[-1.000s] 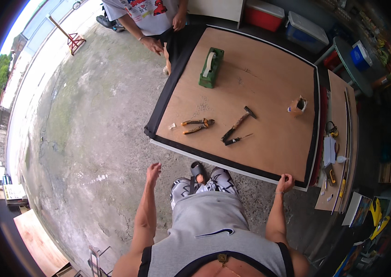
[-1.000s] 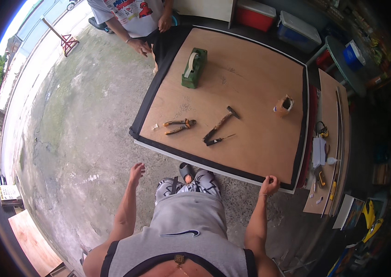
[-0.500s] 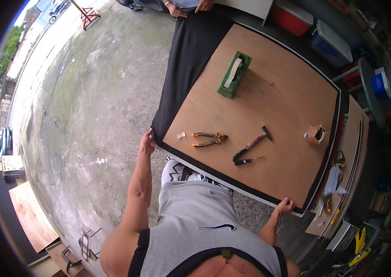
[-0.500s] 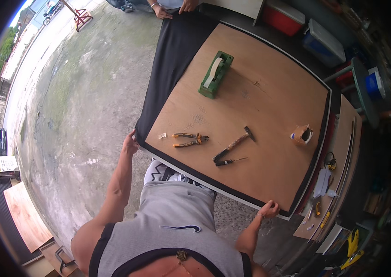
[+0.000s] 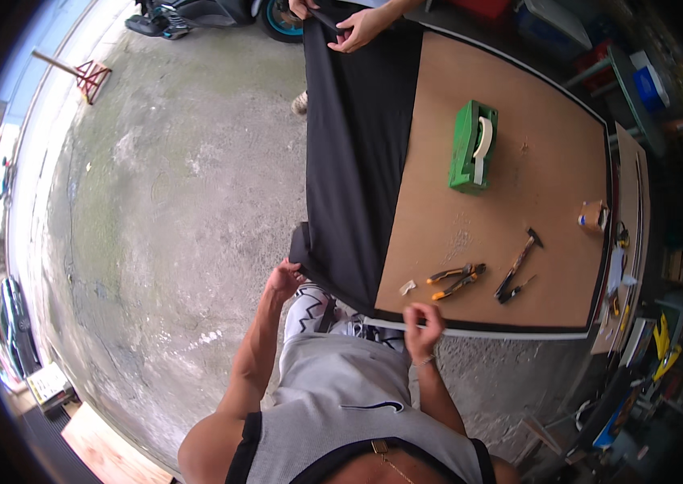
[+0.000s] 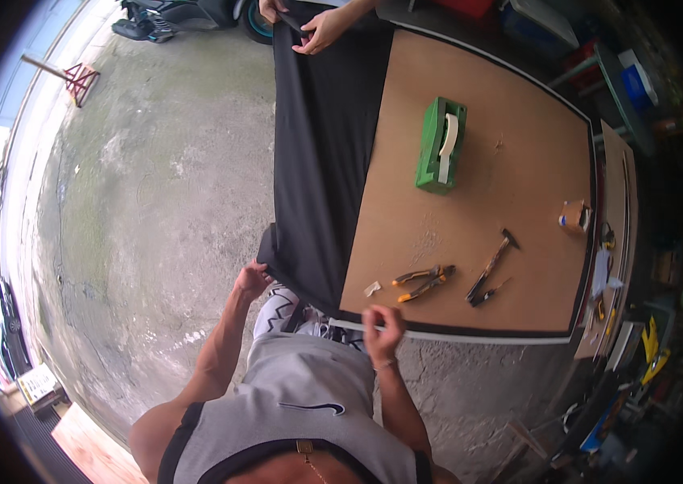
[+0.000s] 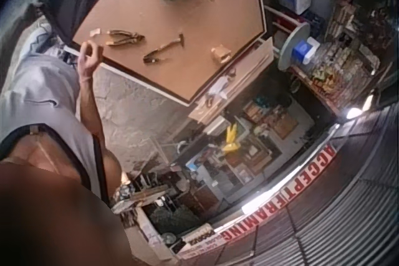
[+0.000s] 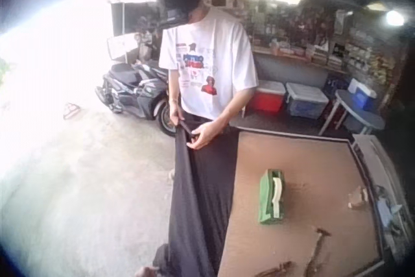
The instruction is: The person ties a yellow string to a wooden picture frame, carries the frame into a shop, and then works with another person to attach a black fabric backing to a large frame using a stapler.
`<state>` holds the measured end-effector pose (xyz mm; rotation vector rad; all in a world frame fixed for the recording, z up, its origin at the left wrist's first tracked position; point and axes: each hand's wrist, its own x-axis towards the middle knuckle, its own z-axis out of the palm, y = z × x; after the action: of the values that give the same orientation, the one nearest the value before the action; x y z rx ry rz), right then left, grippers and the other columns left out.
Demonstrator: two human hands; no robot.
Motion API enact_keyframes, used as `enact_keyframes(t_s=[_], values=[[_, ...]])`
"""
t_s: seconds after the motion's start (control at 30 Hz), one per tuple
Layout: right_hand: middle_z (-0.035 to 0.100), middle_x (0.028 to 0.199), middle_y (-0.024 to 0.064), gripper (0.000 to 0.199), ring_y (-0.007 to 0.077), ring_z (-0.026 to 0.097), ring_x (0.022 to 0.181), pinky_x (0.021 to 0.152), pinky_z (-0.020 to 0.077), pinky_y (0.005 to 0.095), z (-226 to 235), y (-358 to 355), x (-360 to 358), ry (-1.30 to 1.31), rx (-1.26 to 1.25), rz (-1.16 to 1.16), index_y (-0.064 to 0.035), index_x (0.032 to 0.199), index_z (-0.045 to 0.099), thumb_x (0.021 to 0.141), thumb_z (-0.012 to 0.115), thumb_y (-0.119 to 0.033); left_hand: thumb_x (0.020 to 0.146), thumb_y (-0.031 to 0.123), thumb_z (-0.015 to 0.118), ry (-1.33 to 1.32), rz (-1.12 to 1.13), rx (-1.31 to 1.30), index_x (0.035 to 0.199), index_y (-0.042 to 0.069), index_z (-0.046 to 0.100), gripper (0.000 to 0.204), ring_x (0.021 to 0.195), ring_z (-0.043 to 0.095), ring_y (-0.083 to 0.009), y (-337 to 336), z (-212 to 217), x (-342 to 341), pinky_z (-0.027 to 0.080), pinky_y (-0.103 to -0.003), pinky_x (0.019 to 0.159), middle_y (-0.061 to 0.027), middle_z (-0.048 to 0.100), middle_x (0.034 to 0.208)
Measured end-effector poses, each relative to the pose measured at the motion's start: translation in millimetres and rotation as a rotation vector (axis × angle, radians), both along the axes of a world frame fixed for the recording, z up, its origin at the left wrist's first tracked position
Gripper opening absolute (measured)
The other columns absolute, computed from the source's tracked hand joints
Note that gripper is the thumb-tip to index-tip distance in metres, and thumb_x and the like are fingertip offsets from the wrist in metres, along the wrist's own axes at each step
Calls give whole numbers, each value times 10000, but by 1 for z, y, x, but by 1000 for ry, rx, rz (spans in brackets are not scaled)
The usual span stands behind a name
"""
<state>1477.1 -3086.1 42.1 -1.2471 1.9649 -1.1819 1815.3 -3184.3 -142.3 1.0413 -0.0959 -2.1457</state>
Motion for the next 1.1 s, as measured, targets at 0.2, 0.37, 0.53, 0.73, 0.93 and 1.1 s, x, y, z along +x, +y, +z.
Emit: enact_keyframes(t_s=[0.2,0.37,0.53,0.73,0.93,1.1], values=[[528,1087,113,424,279,539,990,814,450,393,-32,-50,162,285,37,467,-106,1106,589,703,715,-153,898,243,599,-182,-51,112,1029,203,473,186,949,539,-176,-57,41,8,455,-309,752,-7,582,1190],[556,1079,122,466,303,591,962,763,490,418,-126,-67,196,247,278,510,-93,1100,551,691,738,-219,886,300,605,-455,-375,28,1372,172,340,568,1083,500,-247,-89,13,13,421,-424,917,-109,432,1372],[482,1331,73,923,244,555,1032,680,483,369,-184,-60,198,-797,944,-179,-105,1313,459,650,695,-701,841,402,643,-572,-618,-27,1453,209,259,748,1267,395,-343,-105,-13,-16,344,-492,1019,-158,297,1477],[381,1408,87,687,317,462,1216,854,451,392,-177,-76,214,-1215,142,-787,-73,1419,305,870,651,-299,767,446,716,-624,-690,105,1452,335,214,856,1293,350,-389,-122,-15,-61,326,-596,977,-155,306,1478],[589,1030,60,335,224,604,907,748,494,369,-156,-66,270,-1366,56,-1066,-53,1106,539,801,617,-167,799,176,661,-689,-1216,-311,1265,169,536,482,812,642,-185,-156,20,-8,521,-372,689,-89,651,1028],[604,931,23,227,155,604,820,693,483,326,-145,-66,302,-1311,-28,-1053,-70,983,580,773,615,-147,730,350,782,-611,-1542,-840,1054,-12,659,501,754,653,-160,-161,34,77,512,-305,630,-114,686,856]])
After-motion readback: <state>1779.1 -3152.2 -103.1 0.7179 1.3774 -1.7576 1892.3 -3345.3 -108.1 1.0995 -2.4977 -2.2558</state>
